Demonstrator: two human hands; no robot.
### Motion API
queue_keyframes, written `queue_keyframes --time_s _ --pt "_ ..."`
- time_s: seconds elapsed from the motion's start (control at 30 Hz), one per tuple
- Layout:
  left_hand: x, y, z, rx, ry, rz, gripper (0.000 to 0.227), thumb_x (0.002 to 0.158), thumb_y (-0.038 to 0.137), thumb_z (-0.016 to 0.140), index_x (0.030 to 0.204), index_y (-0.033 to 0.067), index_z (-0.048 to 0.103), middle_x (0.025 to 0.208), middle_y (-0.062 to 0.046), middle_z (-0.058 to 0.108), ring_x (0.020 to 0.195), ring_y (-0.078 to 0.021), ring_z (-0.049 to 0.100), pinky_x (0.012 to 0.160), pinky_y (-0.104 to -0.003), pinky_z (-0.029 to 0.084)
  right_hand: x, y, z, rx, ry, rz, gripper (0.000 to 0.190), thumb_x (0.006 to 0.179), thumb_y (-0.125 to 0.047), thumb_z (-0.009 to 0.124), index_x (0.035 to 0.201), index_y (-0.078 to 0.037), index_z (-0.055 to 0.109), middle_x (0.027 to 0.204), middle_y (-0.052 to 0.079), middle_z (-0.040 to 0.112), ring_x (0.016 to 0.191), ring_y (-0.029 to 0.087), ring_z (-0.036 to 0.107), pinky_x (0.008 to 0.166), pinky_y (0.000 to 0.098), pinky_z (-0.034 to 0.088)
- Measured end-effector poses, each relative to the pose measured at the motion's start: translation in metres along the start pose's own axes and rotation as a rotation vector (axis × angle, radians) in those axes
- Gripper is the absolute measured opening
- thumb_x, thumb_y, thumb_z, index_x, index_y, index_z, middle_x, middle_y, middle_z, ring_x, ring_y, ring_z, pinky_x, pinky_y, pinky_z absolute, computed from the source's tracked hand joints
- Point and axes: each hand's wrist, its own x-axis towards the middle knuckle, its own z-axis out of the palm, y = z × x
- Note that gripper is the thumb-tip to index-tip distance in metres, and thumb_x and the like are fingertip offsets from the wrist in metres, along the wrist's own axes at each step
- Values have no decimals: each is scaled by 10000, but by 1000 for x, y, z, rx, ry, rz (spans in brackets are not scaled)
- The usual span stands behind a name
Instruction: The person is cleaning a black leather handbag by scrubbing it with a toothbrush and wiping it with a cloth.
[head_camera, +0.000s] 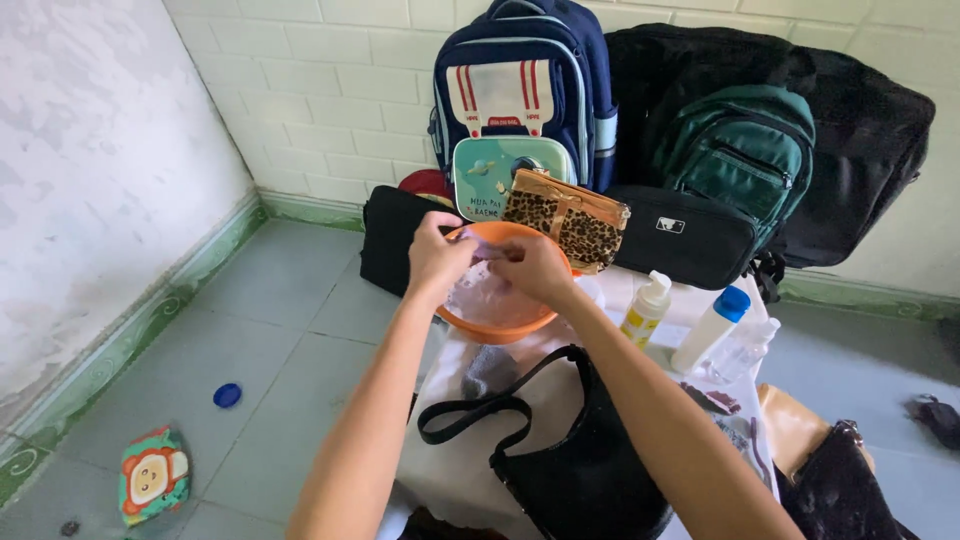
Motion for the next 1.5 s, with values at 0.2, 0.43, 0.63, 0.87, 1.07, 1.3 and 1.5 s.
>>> queue_keyframes --time_s 0.2,0.43,0.63,0.87,1.07,1.3,1.5 --pt "-13 -12 -3 143 -115 36 345 849 377 682 1181 305 743 959 -54 798 1102 -285 722 952 -412 570 1 -14 -19 23 131 73 274 787 -306 806 1056 -254 809 894 -13 786 930 192 750 818 397 627" --pt "-22 -15 19 132 -393 336 442 925 219 551 1332 56 607 1244 -226 709 1226 -412 644 1082 -551 481 0 -27 -18 61 146 92 327 769 -322 796 1094 -291 793 1017 -6 786 1041 192 735 891 386 611" --pt "-17 -11 26 -408 -558 79 379 946 262 482 1186 8 628 922 -84 663 897 -206 677 900 -387 551 -19 -55 -32 582 119 198 373 845 -84 722 1207 6 737 1140 245 703 1004 292 740 852 394 638" --pt "2 -10 16 -533 -622 -164 269 992 313 474 862 95 562 709 5 447 624 -133 488 563 -262 390 -47 -65 -57 -34 37 -293 506 887 71 618 1392 41 591 1299 294 634 1183 445 650 948 523 615" --pt "20 -22 18 -489 -878 -309 218 828 377 489 828 163 445 730 73 326 598 -111 375 512 -287 319 -25 -15 -43 -1096 203 -955 1028 741 -211 865 1588 -71 298 1514 121 443 1362 295 461 940 378 453" --pt "43 -27 27 -287 -1004 -252 229 859 382 484 797 223 332 693 104 323 530 -51 342 462 -229 330 32 27 -16 -981 245 -1060 548 841 -384 731 1157 17 532 1044 162 551 1072 337 548 881 412 445" --pt "63 -45 56 633 -766 598 369 971 189 370 852 -67 608 745 -280 625 817 -446 658 732 -532 500 77 82 14 -1069 220 -938 222 896 -302 611 830 -93 580 766 75 573 922 283 574 770 383 492"
